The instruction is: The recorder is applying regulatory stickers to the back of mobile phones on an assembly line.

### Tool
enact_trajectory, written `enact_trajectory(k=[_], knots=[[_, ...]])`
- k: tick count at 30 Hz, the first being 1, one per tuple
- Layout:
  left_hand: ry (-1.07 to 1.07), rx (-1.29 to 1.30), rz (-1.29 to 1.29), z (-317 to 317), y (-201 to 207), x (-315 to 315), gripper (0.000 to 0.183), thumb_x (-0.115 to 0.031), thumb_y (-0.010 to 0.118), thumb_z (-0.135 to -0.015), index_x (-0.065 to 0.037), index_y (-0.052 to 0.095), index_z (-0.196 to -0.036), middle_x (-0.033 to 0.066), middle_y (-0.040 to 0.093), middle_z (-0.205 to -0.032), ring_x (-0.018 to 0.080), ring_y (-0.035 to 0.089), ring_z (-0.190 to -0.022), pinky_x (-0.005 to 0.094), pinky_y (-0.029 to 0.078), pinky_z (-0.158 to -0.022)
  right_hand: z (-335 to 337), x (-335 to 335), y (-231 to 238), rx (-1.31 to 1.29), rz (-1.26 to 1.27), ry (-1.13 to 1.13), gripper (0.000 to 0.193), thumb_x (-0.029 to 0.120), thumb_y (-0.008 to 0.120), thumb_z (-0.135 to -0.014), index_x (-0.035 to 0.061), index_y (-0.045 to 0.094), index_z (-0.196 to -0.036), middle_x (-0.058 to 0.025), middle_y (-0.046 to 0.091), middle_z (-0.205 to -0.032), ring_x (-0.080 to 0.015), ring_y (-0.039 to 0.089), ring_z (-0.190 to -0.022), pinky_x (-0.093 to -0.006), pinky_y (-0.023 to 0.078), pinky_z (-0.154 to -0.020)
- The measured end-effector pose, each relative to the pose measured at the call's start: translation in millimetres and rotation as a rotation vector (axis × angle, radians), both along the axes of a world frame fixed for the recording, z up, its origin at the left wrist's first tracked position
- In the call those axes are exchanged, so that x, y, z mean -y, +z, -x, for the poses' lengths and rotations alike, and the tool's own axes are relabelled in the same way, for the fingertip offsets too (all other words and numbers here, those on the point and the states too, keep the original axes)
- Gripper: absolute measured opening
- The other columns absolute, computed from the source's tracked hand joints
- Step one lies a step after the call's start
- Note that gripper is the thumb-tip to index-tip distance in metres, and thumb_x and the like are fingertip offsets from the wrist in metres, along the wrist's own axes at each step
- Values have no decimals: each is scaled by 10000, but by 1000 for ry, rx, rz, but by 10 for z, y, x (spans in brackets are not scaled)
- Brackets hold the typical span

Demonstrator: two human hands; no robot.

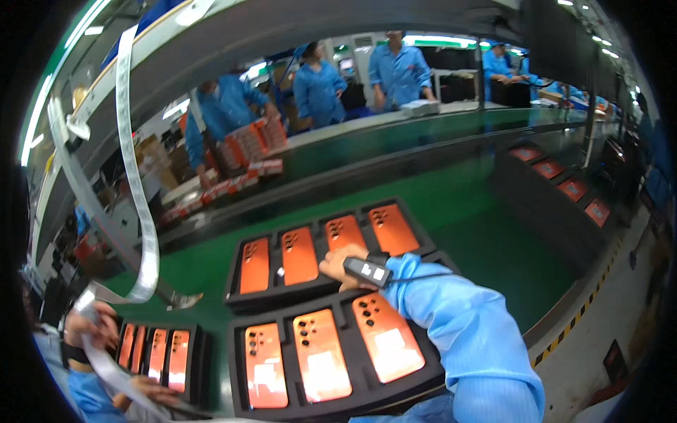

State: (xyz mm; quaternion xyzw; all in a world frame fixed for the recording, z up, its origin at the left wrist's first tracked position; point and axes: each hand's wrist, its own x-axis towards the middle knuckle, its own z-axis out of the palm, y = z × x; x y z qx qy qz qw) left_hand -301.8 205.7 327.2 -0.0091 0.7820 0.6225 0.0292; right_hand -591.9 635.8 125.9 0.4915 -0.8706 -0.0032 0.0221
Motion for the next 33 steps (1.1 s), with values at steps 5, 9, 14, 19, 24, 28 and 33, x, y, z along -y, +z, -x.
enact_trajectory(k=[5, 9, 14, 19, 24, 28, 33], knots=[[463, -48, 379, -1041, 657, 1147, 460, -201, 563, -638, 37, 572, -1031, 162, 624, -789, 155, 521, -440, 242, 416, -410, 68, -125, 139, 22, 116, 142, 344, 250, 664, -674, 26, 568, -917, -168, 568, -912, -350, 561, -887, -416, 462, -752], [575, -69, 605, -1384, 766, 1355, 427, -281, 595, -698, 11, 592, -1010, 111, 617, -787, 102, 503, -483, 212, 417, -459, 44, -166, 424, -119, 432, 238, 291, 127, 671, -622, 14, 534, -853, -143, 511, -824, -326, 524, -797, -390, 436, -700], [430, -70, 394, -908, 44, 1030, 395, -317, 557, -812, 20, 575, -1018, 126, 612, -773, 146, 568, -573, 251, 470, -559, -568, -332, 992, -96, 430, 151, 323, 57, 645, -631, -21, 489, -903, -153, 449, -829, -340, 492, -765, -377, 407, -648], [280, 13, 94, -324, -735, 647, 320, -294, 550, -818, 5, 571, -931, 62, 563, -631, 109, 502, -497, 228, 401, -459, -1647, -652, 1000, -104, 405, 148, 414, 22, 679, -434, -15, 509, -811, -144, 474, -743, -322, 487, -658, -400, 408, -562], [173, 185, -116, 341, -1544, 31, 309, -284, 636, -793, -77, 500, -978, -18, 480, -661, 77, 453, -522, 241, 409, -480, -2202, -676, 449, 74, 254, 72, 330, 91, 707, -524, 44, 556, -814, -51, 473, -733, -220, 509, -669, -331, 437, -547], [109, 194, 82, 529, -1762, -657, 301, -348, 668, -781, -95, 513, -830, -40, 460, -650, 59, 458, -563, 211, 390, -505, -2199, -706, 330, 56, 244, 31, 302, 176, 712, -559, 54, 553, -785, -44, 437, -703, -196, 500, -660, -307, 434, -537], [9, 185, 162, 473, -1753, -1120, 370, -198, 699, -773, 0, 539, -1042, 11, 560, -875, 88, 542, -745, 226, 456, -618, -2189, -699, 284, 77, 254, 68, 276, 182, 697, -585, 50, 546, -774, -45, 438, -694, -192, 498, -645, -301, 436, -530]])
